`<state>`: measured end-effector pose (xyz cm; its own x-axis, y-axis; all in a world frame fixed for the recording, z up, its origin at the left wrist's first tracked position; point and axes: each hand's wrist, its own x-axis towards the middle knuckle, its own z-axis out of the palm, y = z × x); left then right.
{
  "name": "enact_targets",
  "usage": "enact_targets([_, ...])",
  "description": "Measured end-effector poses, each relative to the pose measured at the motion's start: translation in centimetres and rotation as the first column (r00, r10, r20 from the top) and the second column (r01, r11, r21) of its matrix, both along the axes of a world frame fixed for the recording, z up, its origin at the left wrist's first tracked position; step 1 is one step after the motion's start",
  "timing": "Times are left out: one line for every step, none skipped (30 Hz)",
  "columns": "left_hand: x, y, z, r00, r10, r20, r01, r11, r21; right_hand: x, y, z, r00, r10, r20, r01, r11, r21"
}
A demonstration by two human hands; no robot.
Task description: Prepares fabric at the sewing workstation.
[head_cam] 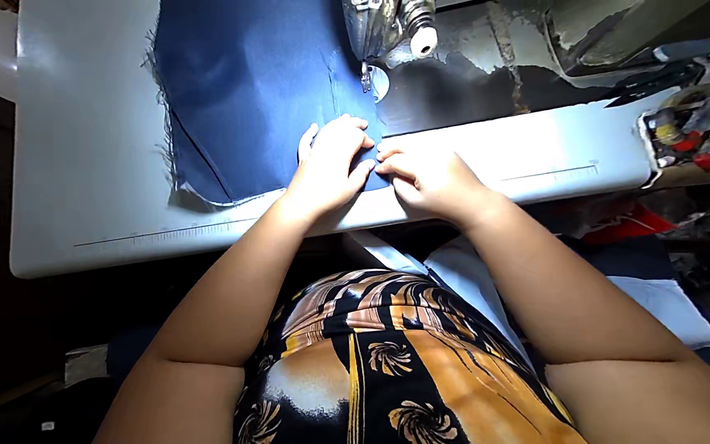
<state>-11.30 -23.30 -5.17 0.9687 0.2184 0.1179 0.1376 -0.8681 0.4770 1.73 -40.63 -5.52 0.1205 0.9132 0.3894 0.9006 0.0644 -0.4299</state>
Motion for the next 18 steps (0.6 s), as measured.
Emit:
enact_targets([0.6,0.7,0.0,1.0,-0.005,0.001,0.005,1.0,0.002,0.6,0.7,0.2,1.0,0.008,0.002,-0.008,1.0,-0.013])
enact_targets([1.2,1.4,0.0,1.0,-0.011,0.003,0.011,1.0,0.006,1.1,1.4,0.6,1.0,0.008,0.002,-0.008,0.999,-0.039])
enact_targets([1.8,2.2,0.0,1.0,-0.019,0.012,0.018,1.0,0.013,1.7,2.1,0.9,1.0,0.003,0.004,-0.003,0.998,-0.058])
enact_targets([2.5,2.8,-0.1,0.999,-0.024,0.023,0.024,1.0,0.02,2.2,2.8,1.0,1.0,-0.001,0.009,0.002,0.997,-0.073])
enact_targets([3.1,3.5,-0.2,0.999,-0.029,0.044,0.028,0.999,0.027,2.8,3.4,1.1,1.0,-0.001,0.014,0.002,0.997,-0.073])
enact_targets([3.7,4.2,-0.3,0.998,-0.029,0.057,0.027,0.999,0.033,3.2,3.9,1.0,1.0,-0.002,0.021,0.003,0.998,-0.062])
enact_targets([4.3,4.8,-0.2,0.998,-0.027,0.061,0.025,0.999,0.034,3.6,4.4,0.9,1.0,-0.008,0.026,0.009,0.999,-0.042])
enact_targets([4.9,5.4,0.0,0.999,-0.02,0.051,0.018,0.999,0.031,3.8,4.8,0.7,1.0,-0.017,0.026,0.018,1.0,-0.025])
enact_targets([5.5,6.0,0.2,0.999,-0.012,0.04,0.011,0.999,0.03,3.9,5.1,0.5,0.999,-0.031,0.023,0.032,0.999,-0.021])
enact_targets([6.1,6.6,0.3,0.999,-0.007,0.04,0.006,1.0,0.028,3.9,5.2,0.4,0.999,-0.048,0.018,0.048,0.998,-0.032])
enact_targets([6.8,7.2,0.4,0.999,-0.005,0.054,0.003,0.999,0.034,3.8,5.2,0.3,0.998,-0.062,0.013,0.063,0.997,-0.047])
enact_targets([7.5,7.7,0.4,0.998,0.002,0.063,-0.005,0.999,0.051,3.6,5.0,0.3,0.997,-0.074,0.006,0.074,0.995,-0.067])
enact_targets([8.1,8.3,0.4,0.998,0.009,0.063,-0.014,0.997,0.072,3.4,4.7,0.3,0.997,-0.077,-0.013,0.076,0.994,-0.08])
enact_targets([8.6,8.9,0.5,0.999,0.019,0.048,-0.023,0.996,0.087,3.2,4.2,0.6,0.996,-0.074,-0.039,0.071,0.994,-0.081])
enact_targets([9.0,9.2,0.6,0.999,0.036,0.018,-0.038,0.995,0.092,3.1,3.4,1.1,0.995,-0.07,-0.065,0.066,0.995,-0.071])
enact_targets([9.3,9.3,0.6,0.998,0.06,-0.006,-0.06,0.993,0.099,3.3,2.5,2.0,0.995,-0.061,-0.077,0.061,0.998,-0.008])
enact_targets([9.5,9.3,0.7,0.996,0.084,-0.023,-0.081,0.991,0.111,4.0,1.4,3.2,0.996,-0.056,-0.075,0.062,0.995,0.084])
enact_targets([9.5,9.2,0.6,0.995,0.099,-0.027,-0.095,0.988,0.125,5.5,0.1,4.6,0.997,-0.058,-0.057,0.067,0.983,0.173])
